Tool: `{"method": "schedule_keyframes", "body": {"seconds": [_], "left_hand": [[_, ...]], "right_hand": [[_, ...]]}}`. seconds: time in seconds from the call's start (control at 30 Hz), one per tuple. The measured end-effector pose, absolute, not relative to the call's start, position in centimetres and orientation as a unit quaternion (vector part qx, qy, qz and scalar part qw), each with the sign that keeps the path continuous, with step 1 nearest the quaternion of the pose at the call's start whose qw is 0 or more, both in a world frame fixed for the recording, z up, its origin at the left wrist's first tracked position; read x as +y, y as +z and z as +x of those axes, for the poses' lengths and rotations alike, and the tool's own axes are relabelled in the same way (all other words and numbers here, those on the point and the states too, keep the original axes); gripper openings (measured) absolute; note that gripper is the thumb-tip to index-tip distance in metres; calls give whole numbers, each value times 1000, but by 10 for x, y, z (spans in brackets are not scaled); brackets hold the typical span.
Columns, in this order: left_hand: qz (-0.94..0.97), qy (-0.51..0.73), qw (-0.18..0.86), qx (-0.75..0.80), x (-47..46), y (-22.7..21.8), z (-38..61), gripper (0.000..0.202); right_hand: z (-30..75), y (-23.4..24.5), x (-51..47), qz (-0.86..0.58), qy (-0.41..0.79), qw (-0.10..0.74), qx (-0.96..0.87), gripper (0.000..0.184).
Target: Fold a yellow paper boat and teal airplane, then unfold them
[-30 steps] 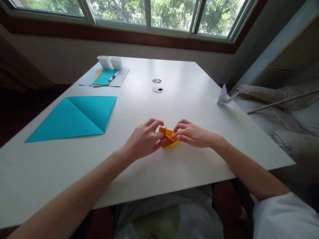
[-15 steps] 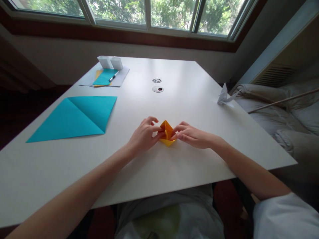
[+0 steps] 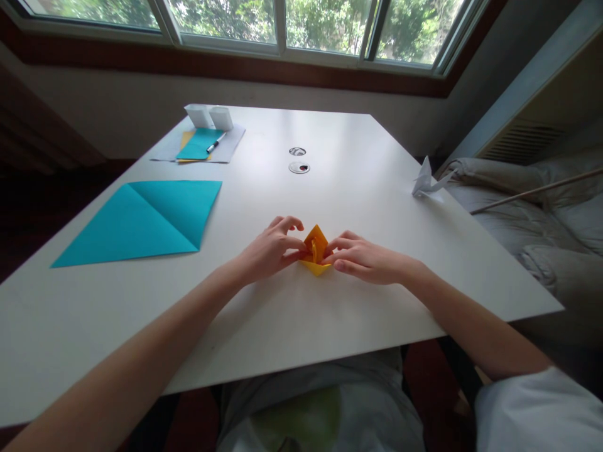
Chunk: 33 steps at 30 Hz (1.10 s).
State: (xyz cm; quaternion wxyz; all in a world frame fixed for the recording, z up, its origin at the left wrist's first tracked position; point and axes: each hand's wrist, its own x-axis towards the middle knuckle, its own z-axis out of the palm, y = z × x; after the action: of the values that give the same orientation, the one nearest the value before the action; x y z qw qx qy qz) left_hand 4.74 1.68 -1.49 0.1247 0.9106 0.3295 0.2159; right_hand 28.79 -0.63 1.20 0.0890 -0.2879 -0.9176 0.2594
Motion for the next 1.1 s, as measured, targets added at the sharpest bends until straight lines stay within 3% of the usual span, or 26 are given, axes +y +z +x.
{"method": "schedule_keyframes", "body": {"seconds": [0.17,0.4,0.6,0.7,0.83,1.1], "left_hand": [[925,173,141,306,15,-12,43,22],[939,141,74,306,-8,-3,54,23],[888,279,203,303,-6,1,54,18],[822,356,271,351,1,1,54,34],[798,343,330,370,4,-4,57,21],[802,340,333,361,0,-7,61,19]], "right_hand": [[291,12,-3,-298,231,93,-922,42],[283,23,-6,-356,124,88,-922,33],[281,20,0,-354,83,85,-928,15],[282,20,3,-343,72,82,-933,14],[280,25,4,-335,48,65,-939,15],[269,28,6,-313,82,108,-940,16]]}}
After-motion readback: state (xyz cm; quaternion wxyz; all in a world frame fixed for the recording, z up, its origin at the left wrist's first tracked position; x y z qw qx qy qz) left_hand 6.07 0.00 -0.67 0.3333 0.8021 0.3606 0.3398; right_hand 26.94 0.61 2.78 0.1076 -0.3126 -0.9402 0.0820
